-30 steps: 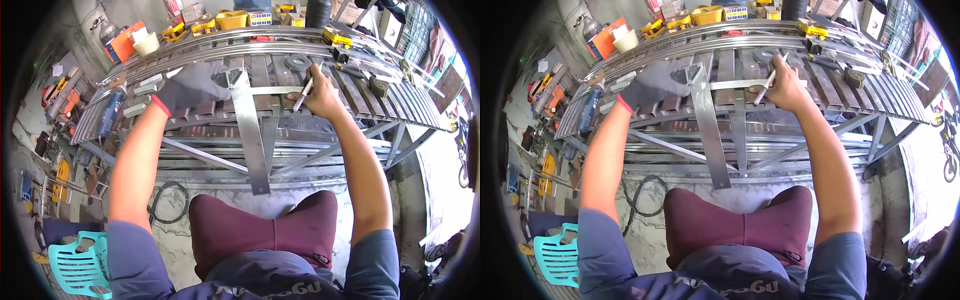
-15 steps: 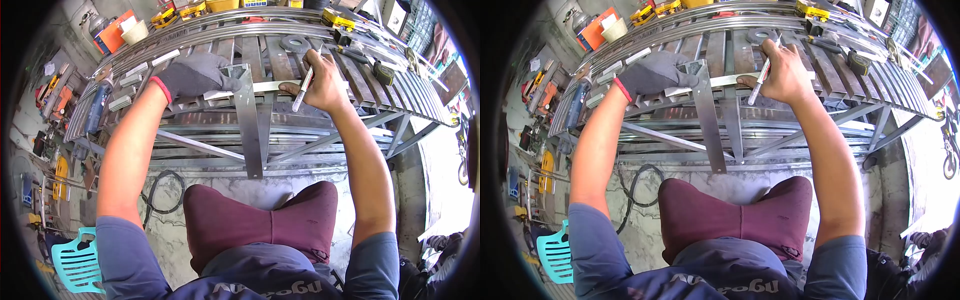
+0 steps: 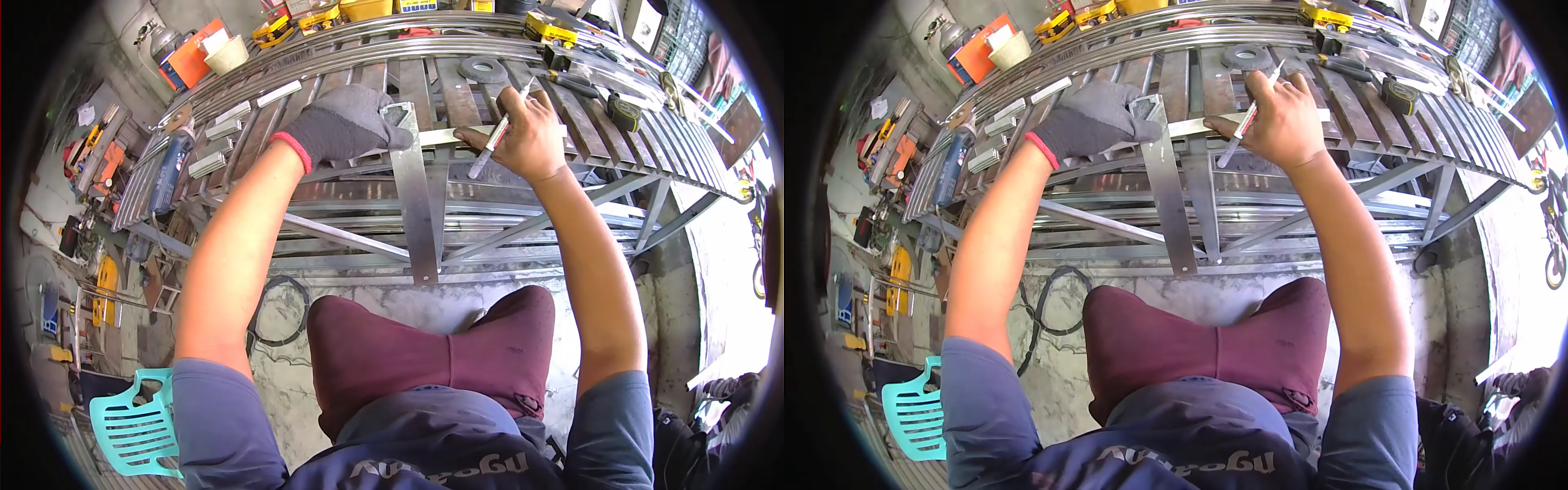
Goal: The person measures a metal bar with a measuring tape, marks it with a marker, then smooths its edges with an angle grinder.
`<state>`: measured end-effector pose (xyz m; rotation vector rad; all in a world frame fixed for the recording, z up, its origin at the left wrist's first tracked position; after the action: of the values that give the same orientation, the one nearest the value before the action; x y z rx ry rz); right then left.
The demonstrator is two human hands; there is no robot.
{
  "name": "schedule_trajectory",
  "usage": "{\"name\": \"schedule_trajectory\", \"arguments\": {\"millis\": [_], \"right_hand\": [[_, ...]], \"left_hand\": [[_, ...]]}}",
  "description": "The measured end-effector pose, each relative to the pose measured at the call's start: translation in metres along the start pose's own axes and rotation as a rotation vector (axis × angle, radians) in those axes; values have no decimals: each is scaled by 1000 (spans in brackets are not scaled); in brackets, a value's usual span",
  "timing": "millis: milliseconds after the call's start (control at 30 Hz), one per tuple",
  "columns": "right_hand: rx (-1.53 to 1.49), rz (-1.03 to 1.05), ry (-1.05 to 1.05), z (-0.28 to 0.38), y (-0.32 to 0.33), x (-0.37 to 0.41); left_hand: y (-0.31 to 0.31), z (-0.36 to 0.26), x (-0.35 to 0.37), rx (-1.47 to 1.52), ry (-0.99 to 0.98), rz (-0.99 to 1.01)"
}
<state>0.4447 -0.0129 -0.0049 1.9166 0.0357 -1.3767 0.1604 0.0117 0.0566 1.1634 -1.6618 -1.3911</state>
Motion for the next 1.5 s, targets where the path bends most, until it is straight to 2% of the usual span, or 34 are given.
{"name": "schedule_trajectory", "arguments": {"millis": [33,133,233,367,467,567,633,767,833,1100,1500], "right_hand": [[7,7,-9,3,-1,-1],[45,7,-35,3,-2,9],[36,-89,13,3,-4,11],[45,-31,-32,4,-5,11],[54,-78,-4,1,-8,13],[96,-101,7,3,-9,15],[83,-163,43,2,-11,16],[140,-112,86,4,-7,17],[168,-128,124,10,-7,16],[202,-132,150,7,-16,20],[135,-129,99,7,-12,17]], "left_hand": [[0,0,0,-33,-36,-31],[5,-8,1,8,141,118],[7,-5,3,82,137,123],[2,3,0,138,112,50],[11,-11,5,203,195,211],[14,-20,12,240,262,194],[7,-7,-4,113,130,137],[3,-2,-8,89,97,140],[5,-4,-3,167,149,183],[6,-4,-5,62,75,87],[13,-14,3,223,224,244]]}}
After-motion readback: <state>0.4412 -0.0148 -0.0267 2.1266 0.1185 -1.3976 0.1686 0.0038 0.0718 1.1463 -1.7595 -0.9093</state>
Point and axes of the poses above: each hand's wrist, its own x-axis away from the middle knuckle, its own y-axis out of the back of the hand, z = x × y, the point moved 3 cm from there along -x, towards the middle knuckle, and after that the axes turned 7 degrees about y, right-handed, at the moved point
